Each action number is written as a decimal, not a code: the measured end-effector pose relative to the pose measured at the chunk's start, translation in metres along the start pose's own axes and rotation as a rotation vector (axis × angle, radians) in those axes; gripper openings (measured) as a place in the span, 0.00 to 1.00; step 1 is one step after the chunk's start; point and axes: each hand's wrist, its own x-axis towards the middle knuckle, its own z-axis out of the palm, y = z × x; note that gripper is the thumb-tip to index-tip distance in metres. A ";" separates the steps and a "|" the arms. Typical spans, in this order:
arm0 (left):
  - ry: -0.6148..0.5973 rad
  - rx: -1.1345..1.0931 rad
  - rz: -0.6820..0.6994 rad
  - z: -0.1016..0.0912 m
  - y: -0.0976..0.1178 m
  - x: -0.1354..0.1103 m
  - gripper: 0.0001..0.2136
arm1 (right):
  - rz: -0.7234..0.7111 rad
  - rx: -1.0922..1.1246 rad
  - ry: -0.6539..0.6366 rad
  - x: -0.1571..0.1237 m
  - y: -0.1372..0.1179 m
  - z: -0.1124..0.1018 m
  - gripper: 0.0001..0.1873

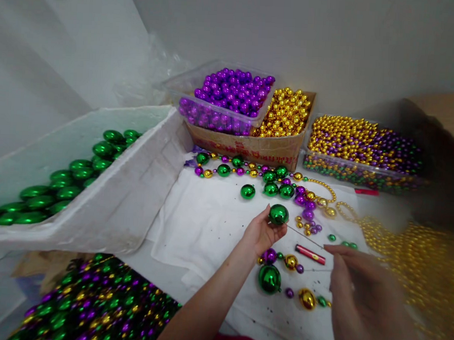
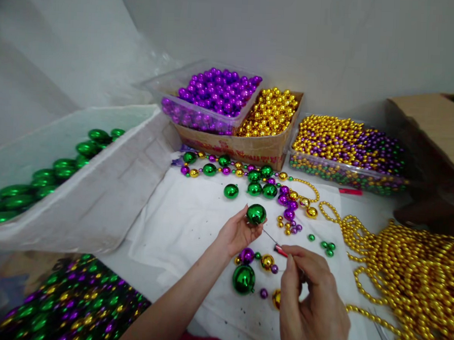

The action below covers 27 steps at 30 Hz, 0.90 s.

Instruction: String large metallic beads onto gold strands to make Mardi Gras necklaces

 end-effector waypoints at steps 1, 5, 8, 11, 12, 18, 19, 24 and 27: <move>0.001 0.012 0.001 0.000 -0.001 0.000 0.17 | -0.025 -0.003 -0.004 0.000 0.000 -0.001 0.05; 0.005 0.035 0.005 0.001 -0.003 0.001 0.16 | -0.099 -0.055 0.002 0.003 -0.001 -0.002 0.06; 0.004 0.036 -0.003 0.002 -0.005 0.001 0.16 | -0.135 -0.144 -0.019 0.005 -0.003 -0.002 0.06; -0.005 0.043 -0.013 0.001 -0.007 0.001 0.16 | -0.158 -0.204 -0.067 0.006 0.000 0.000 0.04; -0.007 0.044 -0.014 0.001 -0.007 0.001 0.16 | -0.173 -0.209 -0.083 0.006 0.002 0.000 0.03; -0.008 0.053 -0.037 0.002 -0.010 0.001 0.15 | -0.336 -0.167 -0.105 0.008 0.019 0.013 0.04; -0.013 0.057 -0.044 0.002 -0.010 0.001 0.15 | -0.350 -0.156 -0.119 0.008 0.020 0.016 0.05; -0.016 0.082 -0.064 0.002 -0.011 0.000 0.16 | -0.384 -0.090 -0.160 0.012 0.023 0.026 0.06; -0.020 0.096 -0.064 0.002 -0.012 0.000 0.16 | -0.395 -0.095 -0.158 0.012 0.023 0.028 0.07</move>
